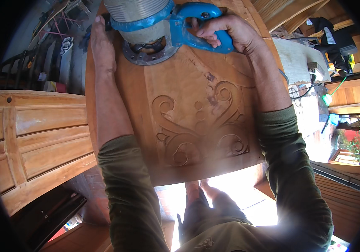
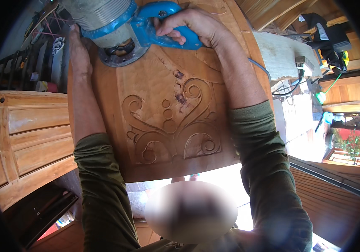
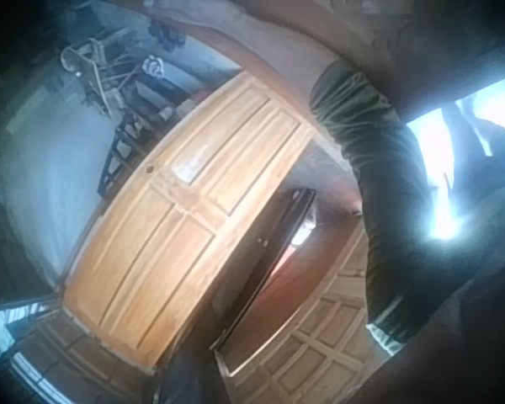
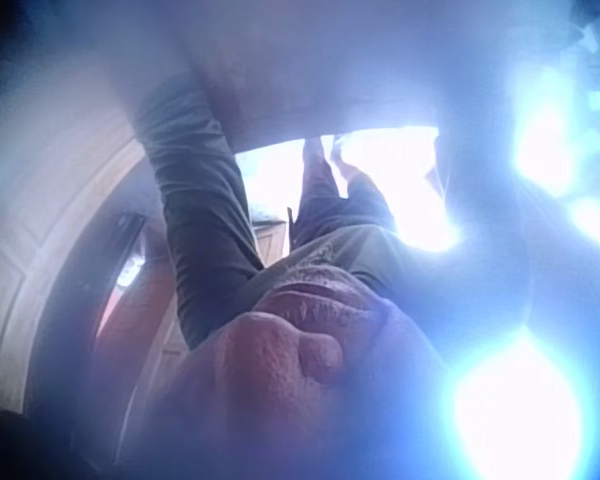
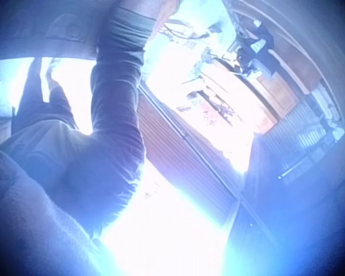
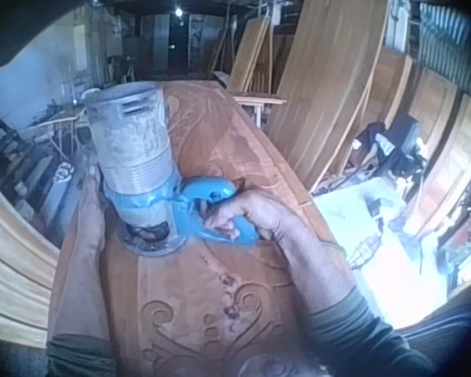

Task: The person uses a handheld router to carve a decorative pattern into a wooden door panel, moving the tool along a pre-drawn design while holding the panel steady with their other hand.

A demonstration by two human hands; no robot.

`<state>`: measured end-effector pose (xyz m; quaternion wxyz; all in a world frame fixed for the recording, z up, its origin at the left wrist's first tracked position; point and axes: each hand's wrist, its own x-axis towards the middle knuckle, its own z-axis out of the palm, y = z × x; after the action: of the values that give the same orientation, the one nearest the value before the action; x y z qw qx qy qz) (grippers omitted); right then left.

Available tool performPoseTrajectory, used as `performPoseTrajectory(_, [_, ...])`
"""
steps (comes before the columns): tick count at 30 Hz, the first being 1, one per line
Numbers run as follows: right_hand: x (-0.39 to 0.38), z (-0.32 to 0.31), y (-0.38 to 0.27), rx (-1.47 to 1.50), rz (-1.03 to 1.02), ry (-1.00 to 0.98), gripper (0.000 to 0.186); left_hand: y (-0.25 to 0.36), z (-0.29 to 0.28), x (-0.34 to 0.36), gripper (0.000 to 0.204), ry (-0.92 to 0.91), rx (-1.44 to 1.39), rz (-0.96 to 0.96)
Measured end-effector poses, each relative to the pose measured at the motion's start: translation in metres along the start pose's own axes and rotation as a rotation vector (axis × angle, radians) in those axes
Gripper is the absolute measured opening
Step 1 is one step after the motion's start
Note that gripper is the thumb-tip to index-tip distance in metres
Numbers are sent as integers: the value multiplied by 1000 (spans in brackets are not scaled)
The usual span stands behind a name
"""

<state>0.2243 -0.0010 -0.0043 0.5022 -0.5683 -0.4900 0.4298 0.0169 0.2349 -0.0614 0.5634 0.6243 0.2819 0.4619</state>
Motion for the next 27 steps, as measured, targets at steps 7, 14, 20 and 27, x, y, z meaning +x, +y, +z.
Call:
performPoseTrajectory(7, [-1,-8,10,-21,12,67,20,1,5,0,75,10,-85,-6])
performPoseTrajectory(14, [-2,-5,2,11,23,38,20,-9,0,5,77,17,-148,-68])
performPoseTrajectory(20, [-5,-3,-4,34,48,-8,21,-9,-3,5,77,-1,-178,-13])
performPoseTrajectory(27, [-9,-1,-8,61,48,-35,20,-8,-3,9,65,53,-136,-83])
